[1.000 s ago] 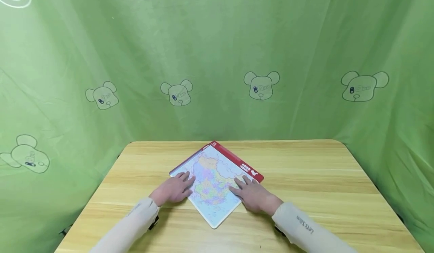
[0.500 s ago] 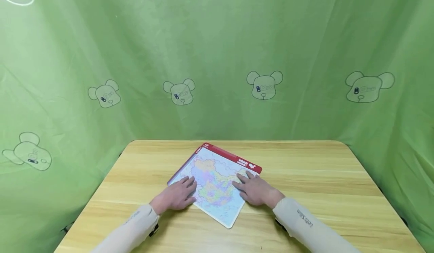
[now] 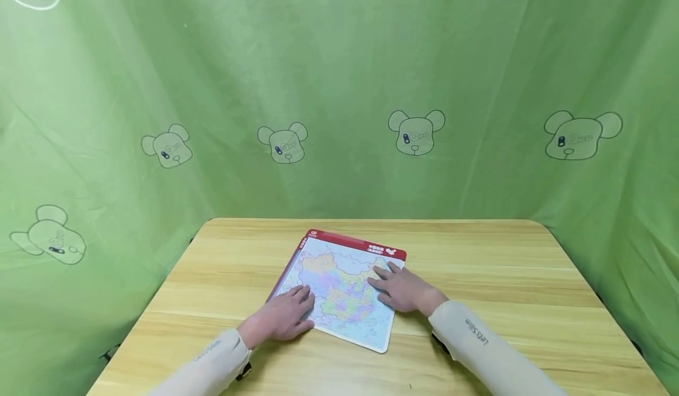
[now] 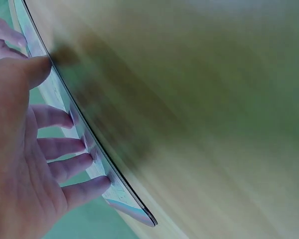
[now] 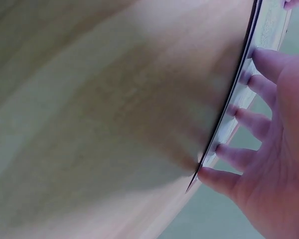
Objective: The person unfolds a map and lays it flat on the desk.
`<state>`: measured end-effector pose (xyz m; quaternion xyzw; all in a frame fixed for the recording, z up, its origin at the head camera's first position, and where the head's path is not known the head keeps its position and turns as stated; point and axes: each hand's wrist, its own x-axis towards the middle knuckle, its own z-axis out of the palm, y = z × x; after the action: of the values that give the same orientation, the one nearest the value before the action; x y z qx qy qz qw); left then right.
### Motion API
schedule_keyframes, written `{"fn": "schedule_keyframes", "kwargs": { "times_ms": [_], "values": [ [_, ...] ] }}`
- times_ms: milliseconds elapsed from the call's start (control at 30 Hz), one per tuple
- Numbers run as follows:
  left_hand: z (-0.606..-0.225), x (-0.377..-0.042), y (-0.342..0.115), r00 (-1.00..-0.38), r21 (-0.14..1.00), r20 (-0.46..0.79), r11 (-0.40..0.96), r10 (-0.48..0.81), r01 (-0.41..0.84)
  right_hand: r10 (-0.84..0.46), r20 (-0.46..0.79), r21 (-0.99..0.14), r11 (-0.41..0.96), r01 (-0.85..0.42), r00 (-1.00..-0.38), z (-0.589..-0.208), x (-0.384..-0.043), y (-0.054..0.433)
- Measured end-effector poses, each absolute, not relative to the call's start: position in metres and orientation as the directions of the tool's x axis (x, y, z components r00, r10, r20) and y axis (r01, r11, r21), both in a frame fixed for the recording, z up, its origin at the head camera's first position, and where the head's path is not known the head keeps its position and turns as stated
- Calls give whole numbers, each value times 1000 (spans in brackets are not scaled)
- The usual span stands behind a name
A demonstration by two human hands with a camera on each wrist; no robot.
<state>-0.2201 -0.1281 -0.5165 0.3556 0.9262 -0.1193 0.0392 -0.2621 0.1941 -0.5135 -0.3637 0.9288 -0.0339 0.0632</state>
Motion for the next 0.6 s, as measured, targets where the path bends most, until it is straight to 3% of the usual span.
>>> {"fn": "schedule_keyframes", "kwargs": {
  "times_ms": [167, 400, 600],
  "values": [
    [-515, -220, -126, -743, -168, -149, 724, 652, 669, -671, -93, -108, 741, -663, -735, -515, -263, 196],
    [-509, -237, -127, -752, 6, -131, 759, 646, 651, -669, -79, -98, 743, -662, -739, -511, -248, 193],
    [-510, -252, -136, -785, 12, -132, 793, 605, 609, -698, -72, -88, 716, -692, -713, -503, -226, 185]
  ]
}}
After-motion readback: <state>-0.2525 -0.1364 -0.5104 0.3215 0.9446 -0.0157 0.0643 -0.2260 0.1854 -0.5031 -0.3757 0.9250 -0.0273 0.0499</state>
